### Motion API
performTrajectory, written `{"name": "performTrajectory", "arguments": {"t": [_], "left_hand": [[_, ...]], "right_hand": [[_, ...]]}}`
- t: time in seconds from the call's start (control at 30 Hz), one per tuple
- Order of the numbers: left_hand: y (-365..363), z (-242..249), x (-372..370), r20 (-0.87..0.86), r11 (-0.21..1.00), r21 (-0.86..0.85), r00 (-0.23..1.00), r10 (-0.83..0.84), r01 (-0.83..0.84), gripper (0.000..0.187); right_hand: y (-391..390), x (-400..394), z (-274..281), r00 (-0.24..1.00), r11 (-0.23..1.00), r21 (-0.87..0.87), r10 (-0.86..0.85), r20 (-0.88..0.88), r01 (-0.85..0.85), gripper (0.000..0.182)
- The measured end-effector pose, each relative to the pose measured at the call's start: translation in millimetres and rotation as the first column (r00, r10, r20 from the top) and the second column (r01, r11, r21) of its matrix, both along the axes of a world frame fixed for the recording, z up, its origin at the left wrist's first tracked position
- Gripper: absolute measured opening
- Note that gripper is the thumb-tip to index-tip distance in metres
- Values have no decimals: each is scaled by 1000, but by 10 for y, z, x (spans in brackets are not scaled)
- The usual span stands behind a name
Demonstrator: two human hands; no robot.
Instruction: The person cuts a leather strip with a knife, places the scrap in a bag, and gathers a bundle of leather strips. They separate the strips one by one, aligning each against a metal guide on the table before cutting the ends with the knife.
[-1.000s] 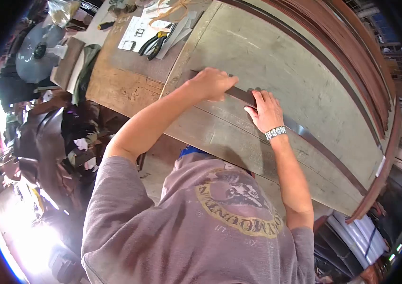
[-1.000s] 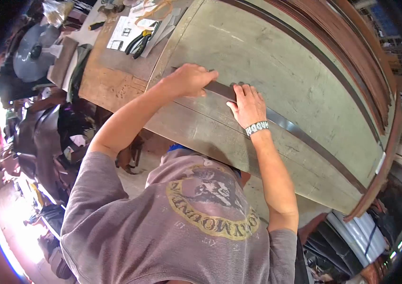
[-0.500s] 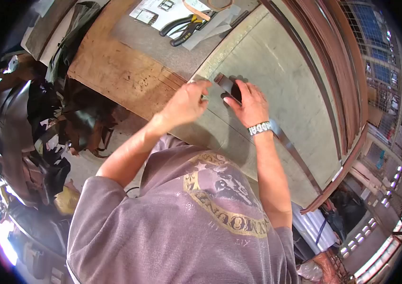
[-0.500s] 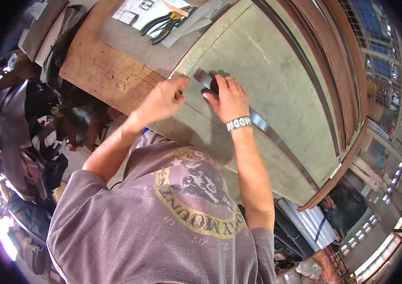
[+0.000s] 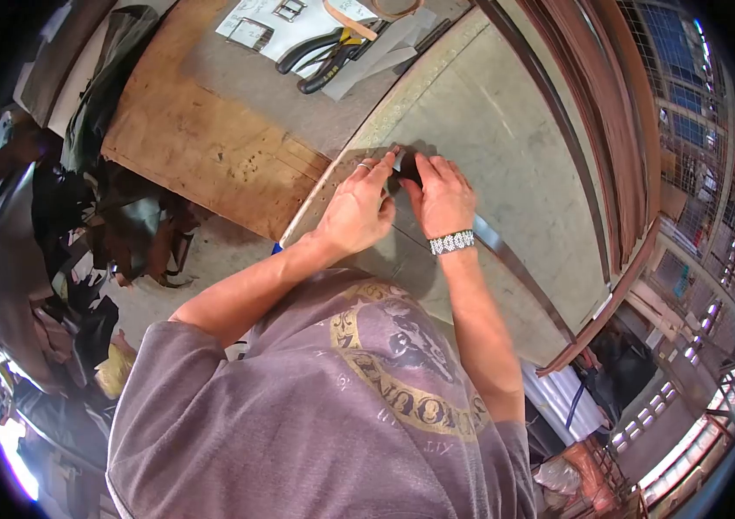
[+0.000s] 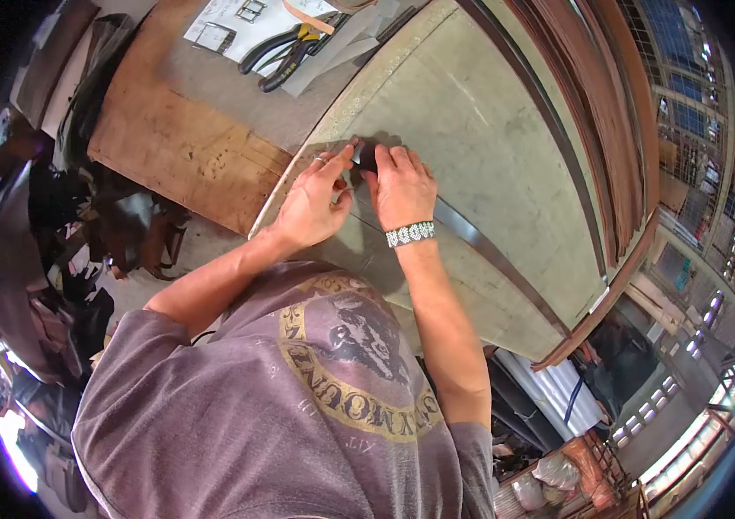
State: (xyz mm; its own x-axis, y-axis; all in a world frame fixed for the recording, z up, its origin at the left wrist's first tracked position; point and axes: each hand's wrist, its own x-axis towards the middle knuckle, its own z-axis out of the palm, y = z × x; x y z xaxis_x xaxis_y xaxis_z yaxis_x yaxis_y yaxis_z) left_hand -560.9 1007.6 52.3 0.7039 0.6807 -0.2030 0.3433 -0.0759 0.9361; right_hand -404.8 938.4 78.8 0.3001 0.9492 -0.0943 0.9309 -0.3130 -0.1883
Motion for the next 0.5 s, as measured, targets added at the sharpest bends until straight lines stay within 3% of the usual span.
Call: {"name": "performTrajectory", "arguments": {"t": [0.03, 0.2, 0.27, 0.5], "left_hand": [[20, 46, 16, 16, 999, -37, 1000, 9, -9, 55], [128, -81, 246, -76, 983, 171, 994, 74, -60, 26], [142, -70, 347, -258, 962, 272, 962, 93, -20, 25], [170, -143, 392, -294, 921, 385, 938, 181, -57, 31]], "right_hand": [[-14, 2, -2, 1000, 1000, 6, -10, -10, 10, 31], [-35, -16, -115, 999, 999, 11, -47, -13, 48, 23], [-53, -36, -222, 997, 997, 43, -70, 15, 69, 25], [-647, 225, -33, 980, 986, 51, -148, -135, 156, 39]]}}
